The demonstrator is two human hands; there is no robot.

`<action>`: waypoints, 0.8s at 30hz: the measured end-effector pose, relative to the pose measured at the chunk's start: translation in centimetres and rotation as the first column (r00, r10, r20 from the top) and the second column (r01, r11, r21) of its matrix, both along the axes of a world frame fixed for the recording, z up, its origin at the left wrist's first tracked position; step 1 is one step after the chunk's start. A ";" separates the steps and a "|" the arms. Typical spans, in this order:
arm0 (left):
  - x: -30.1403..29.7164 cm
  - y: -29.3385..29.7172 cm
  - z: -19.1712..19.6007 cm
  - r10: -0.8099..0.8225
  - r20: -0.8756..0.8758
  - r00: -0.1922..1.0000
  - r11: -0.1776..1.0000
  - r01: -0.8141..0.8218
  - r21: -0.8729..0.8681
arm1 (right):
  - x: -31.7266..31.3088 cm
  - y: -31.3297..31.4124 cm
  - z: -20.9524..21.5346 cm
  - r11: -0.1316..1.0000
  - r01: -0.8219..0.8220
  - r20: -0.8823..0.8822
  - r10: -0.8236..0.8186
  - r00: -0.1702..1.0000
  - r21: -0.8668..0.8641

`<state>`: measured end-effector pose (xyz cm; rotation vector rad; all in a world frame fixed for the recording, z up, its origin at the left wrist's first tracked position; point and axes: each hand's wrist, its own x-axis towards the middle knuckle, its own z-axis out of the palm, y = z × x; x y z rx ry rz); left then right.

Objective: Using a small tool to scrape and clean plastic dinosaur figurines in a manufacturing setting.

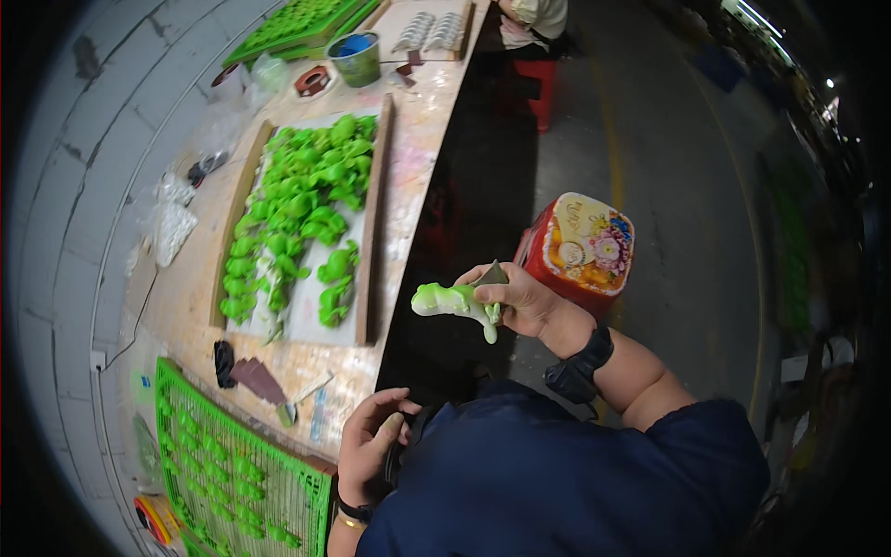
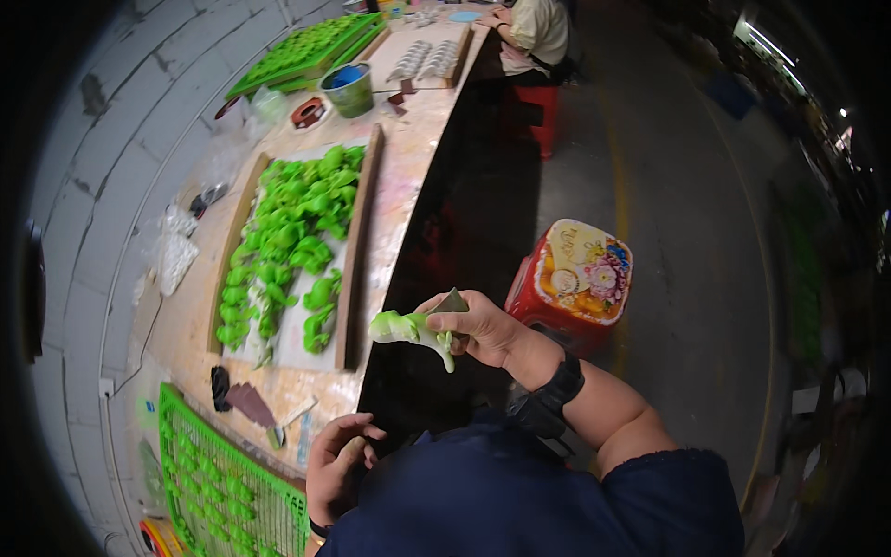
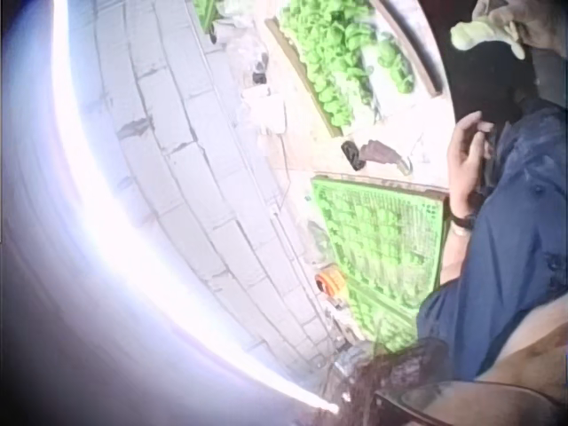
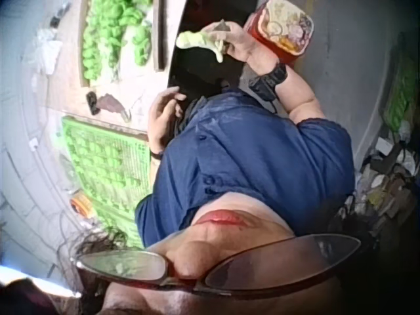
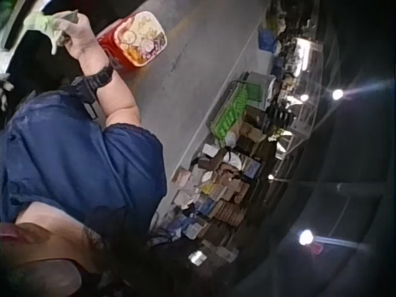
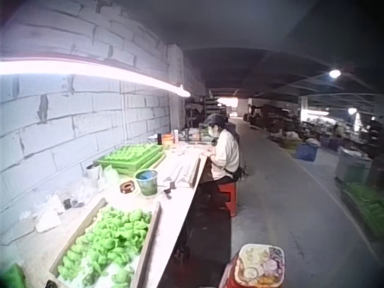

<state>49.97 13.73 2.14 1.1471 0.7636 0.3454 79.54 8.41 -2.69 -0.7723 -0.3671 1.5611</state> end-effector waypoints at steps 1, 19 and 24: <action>2.0 0.6 0.2 -0.030 -0.007 1.000 0.999 0.029 -0.017 | 1.6 -0.3 0.3 1.000 0.019 0.003 -0.019 1.000 0.003; 37.0 17.6 -2.2 0.034 0.298 0.954 0.980 0.026 -0.195 | 23.3 11.6 -0.7 0.978 0.206 0.221 -0.206 0.953 0.024; 43.5 21.4 -1.9 -0.074 0.268 0.960 0.986 0.111 -0.126 | 29.9 14.6 -0.4 0.975 0.214 0.223 -0.223 0.949 0.064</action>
